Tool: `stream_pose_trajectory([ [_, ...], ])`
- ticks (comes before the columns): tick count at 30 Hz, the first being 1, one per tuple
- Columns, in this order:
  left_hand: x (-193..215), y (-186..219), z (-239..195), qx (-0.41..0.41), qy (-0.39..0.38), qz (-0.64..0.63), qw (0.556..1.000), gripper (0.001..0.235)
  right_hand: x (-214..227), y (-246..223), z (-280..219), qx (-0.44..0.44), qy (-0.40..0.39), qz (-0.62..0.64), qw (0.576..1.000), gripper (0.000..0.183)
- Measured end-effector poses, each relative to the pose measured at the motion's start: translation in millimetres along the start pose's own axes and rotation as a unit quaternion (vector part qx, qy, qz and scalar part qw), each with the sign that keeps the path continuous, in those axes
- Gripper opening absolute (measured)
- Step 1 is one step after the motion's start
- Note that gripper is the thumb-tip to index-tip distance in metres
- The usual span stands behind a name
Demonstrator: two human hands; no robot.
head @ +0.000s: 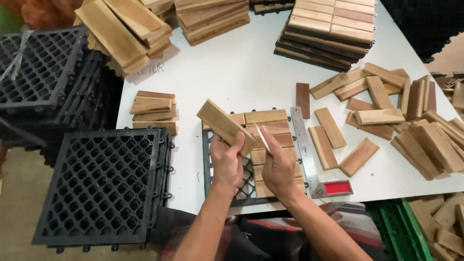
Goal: Sanding small wooden slats and assembling them into a plastic interlocking grid to create floor tiles.
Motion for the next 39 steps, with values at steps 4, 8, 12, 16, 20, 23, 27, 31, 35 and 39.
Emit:
stream_pose_trajectory([
  [4,-0.1,8.5,-2.5,-0.01,-0.004,-0.007,1.0,0.049,-6.0,0.0,-8.6,0.079,0.003,0.047,0.996,0.042],
  [8,-7.6,19.2,-4.1,-0.016,-0.035,-0.033,0.999,0.048,-1.6,-13.7,2.6,0.04,0.017,0.007,0.999,0.044],
  [12,-1.6,1.5,3.8,-0.029,-0.05,-0.03,0.998,0.047,-16.1,35.2,-26.7,-0.007,-0.046,-0.029,0.999,0.041],
  [16,-2.8,19.9,-3.1,-0.033,-0.04,-0.038,0.998,0.048,1.8,-18.8,1.2,-0.02,-0.006,-0.024,1.0,0.045],
  [20,-3.0,12.8,-9.8,-0.04,-0.054,-0.033,0.997,0.048,-3.0,-34.4,3.8,-0.008,0.007,0.025,1.0,0.038],
  [23,-7.6,10.1,-4.4,-0.01,-0.071,-0.037,0.997,0.044,6.3,-9.1,2.1,-0.093,0.033,0.089,0.991,0.025],
  [27,9.0,-17.3,8.3,0.035,-0.052,-0.052,0.997,0.038,3.9,5.5,-1.2,-0.218,-0.002,0.282,0.934,0.008],
  [31,-0.6,-13.1,-2.6,0.057,-0.048,-0.025,0.997,0.036,-16.9,21.0,-10.8,-0.328,-0.023,0.469,0.82,0.051],
  [35,-1.4,-13.6,-3.7,0.053,-0.028,-0.004,0.998,0.039,-15.6,30.8,-8.6,-0.402,0.051,0.507,0.761,0.052],
  [39,-6.6,11.1,-13.6,0.016,0.001,0.03,0.999,0.05,1.7,17.3,17.8,-0.345,0.003,0.323,0.881,0.056],
])
Point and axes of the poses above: each hand's wrist, its own z-axis towards the middle knuckle, its own x-axis out of the back of the hand, y = z × x, the point moved 5 cm from there along z, towards the middle knuckle, and after that the axes turned 12 degrees about z, right-handed, at the moved point
